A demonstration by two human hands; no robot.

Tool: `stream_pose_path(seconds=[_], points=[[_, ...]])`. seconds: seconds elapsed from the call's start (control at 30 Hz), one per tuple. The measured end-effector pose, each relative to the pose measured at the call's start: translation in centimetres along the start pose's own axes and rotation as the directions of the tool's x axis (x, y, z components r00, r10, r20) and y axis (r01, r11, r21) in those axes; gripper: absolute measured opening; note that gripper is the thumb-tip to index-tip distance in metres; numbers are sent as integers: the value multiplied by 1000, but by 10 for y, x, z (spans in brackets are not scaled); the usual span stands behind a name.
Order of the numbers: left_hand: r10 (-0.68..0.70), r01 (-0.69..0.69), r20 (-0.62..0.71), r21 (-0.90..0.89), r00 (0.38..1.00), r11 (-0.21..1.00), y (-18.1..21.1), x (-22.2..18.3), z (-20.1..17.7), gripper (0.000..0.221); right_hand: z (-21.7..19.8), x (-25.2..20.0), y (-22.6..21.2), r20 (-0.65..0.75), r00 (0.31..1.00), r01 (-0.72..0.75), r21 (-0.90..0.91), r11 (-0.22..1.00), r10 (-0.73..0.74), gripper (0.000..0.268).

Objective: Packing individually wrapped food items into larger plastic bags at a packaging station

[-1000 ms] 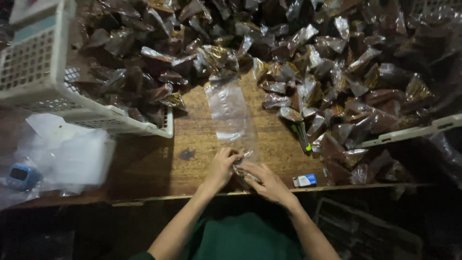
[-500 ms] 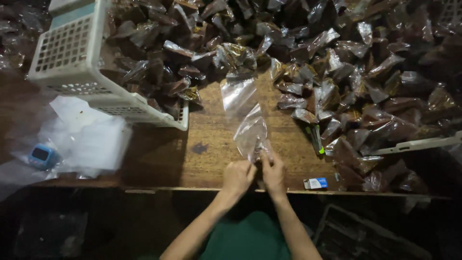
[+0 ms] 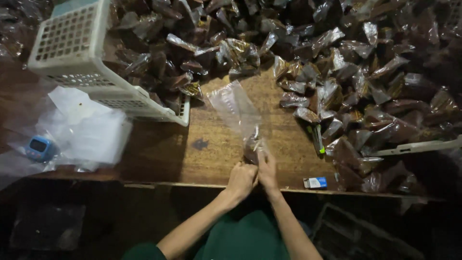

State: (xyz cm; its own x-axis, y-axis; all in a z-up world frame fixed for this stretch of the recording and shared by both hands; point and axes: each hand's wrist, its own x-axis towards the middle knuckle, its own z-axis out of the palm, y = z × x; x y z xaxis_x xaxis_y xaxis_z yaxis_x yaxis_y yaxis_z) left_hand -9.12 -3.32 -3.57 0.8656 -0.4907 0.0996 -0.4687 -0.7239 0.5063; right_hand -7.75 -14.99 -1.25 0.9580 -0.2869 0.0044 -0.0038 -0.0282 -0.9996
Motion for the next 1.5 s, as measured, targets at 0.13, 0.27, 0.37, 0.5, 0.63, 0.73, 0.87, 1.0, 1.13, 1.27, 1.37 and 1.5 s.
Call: stream_pose_path(seconds=[0.13, 0.27, 0.37, 0.5, 0.63, 0.73, 0.87, 1.0, 1.13, 1.27, 1.37, 1.5], points=[[-9, 12, 140, -23, 990, 1000, -2, 1, -42, 18, 3, 4, -38, 175, 980, -75, -110, 991, 93, 42], [-80, 70, -29, -250, 996, 966, -39, 39, -110, 24, -11, 10, -51, 286, 958, 97, -347, 933, 6, 45], [-91, 3, -217, -375, 972, 927, -81, 74, -123, 30, -19, 13, -27, 279, 958, 171, -357, 918, -70, 33], [-81, 54, -163, -165, 983, 985, -110, 97, -127, 57, -23, 12, 6, 149, 985, 128, -294, 947, -86, 34], [-100, 104, -75, 49, 992, 993, -132, 114, -128, 57, -17, 17, -20, 97, 995, 44, -298, 953, -16, 36], [-111, 118, -48, 185, 993, 976, -150, 119, -127, 54, -22, 16, -38, 278, 960, 145, -353, 924, -44, 30], [-162, 178, -135, 114, 977, 977, -176, 133, -112, 46, -32, 16, -41, 450, 877, 327, -298, 897, -170, 35], [-46, 100, -670, 42, 741, 994, -217, 162, -144, 19, -48, 3, -15, 466, 872, 328, -321, 888, -154, 28], [-455, 323, -736, -329, 501, 887, -219, 194, -195, 65, -48, -28, -76, 361, 926, 268, -416, 869, -113, 23], [-506, 629, -850, -313, 148, 711, -261, 241, -168, 59, -50, -32, -72, 197, 952, 289, -341, 895, -233, 14], [-432, 577, -901, -333, 38, 746, -274, 245, -167, 43, -57, -33, -68, 103, 970, 241, -268, 933, -222, 13], [-392, 93, -914, -401, -105, 911, -260, 229, -186, 34, -61, -35, -76, -88, 975, 200, -59, 978, -205, 18]])
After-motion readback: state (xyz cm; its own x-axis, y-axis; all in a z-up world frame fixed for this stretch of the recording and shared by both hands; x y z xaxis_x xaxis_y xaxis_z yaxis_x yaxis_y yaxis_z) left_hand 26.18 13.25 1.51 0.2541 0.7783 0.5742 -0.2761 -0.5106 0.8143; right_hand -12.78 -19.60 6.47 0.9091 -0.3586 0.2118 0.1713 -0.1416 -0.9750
